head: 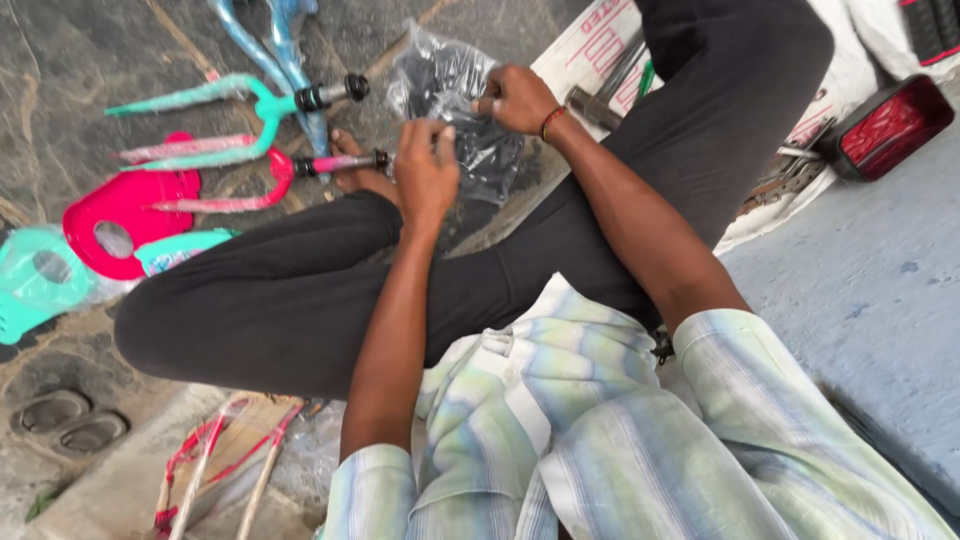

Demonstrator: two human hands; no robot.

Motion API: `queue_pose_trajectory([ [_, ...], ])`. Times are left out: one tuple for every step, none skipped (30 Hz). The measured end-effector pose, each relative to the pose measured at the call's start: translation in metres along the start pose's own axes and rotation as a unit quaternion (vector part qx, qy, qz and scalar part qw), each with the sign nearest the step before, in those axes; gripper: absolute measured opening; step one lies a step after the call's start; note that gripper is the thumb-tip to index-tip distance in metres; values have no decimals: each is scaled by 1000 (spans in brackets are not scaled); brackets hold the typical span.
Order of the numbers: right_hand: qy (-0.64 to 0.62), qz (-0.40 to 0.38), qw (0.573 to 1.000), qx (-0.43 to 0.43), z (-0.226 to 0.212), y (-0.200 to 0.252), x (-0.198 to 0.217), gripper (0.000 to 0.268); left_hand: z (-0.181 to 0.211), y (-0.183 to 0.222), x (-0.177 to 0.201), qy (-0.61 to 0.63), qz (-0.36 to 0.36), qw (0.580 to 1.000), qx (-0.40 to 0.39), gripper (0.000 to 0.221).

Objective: Assembling and adjusting a bicycle brake assembly using hand tools.

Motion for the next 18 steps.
queue_pose_trajectory([
  [2,-5,1000,16,-10,1,2,36,23,-2,-14,-53,-61,996,-34,11],
  [-2,-10,1000,14,-10,3,-2,36,20,0,-19,-54,-64,996,-28,11],
  [19,-36,999,11,-12,1,-5,35,27,-2,-29,-96,-93,989,-67,22],
  [39,-62,997,8,-14,1,-9,34,34,-3,-40,-139,-122,977,-105,36],
  [37,-60,998,7,-13,2,-10,34,30,-3,-41,-140,-125,976,-107,36],
  [45,-69,997,10,-13,4,-13,33,24,-4,-45,-132,-146,976,-94,41],
  [56,-77,995,12,-12,5,-12,32,19,-6,-50,-123,-165,975,-82,45],
  [56,-74,996,10,-13,6,-11,32,19,-7,-51,-122,-166,975,-85,45],
  [58,-89,994,-4,-11,6,-13,35,17,-8,-53,-129,-172,973,-79,40],
  [60,-104,993,-18,-9,6,-16,38,15,-10,-54,-137,-178,972,-72,35],
  [58,-105,993,-18,-10,7,-17,38,15,-9,-55,-138,-179,971,-72,35],
  [47,-96,994,-4,-13,7,-17,36,17,-7,-58,-156,-187,967,-75,35],
  [38,-86,996,11,-16,7,-14,35,19,-7,-61,-175,-195,962,-81,35],
  [37,-84,996,11,-17,7,-13,35,18,-9,-62,-176,-195,961,-82,35],
  [38,-91,995,-6,-14,8,-16,35,17,-9,-64,-183,-197,960,-79,33],
  [39,-98,994,-22,-11,10,-18,36,15,-9,-67,-189,-199,958,-75,31],
  [37,-98,994,-23,-14,11,-18,36,14,-11,-69,-190,-201,958,-76,31],
  [51,-86,995,-5,-21,12,-17,35,9,-14,-71,-191,-208,958,-59,29],
])
Point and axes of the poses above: each hand's wrist, its own y-axis away from the middle knuckle, its own x-axis out of the back of the hand, z = x × y, the point moved 10 cm from there along -y, towards the middle knuckle, and after that the axes turned 12 degrees about -z, right-handed, at the moved point
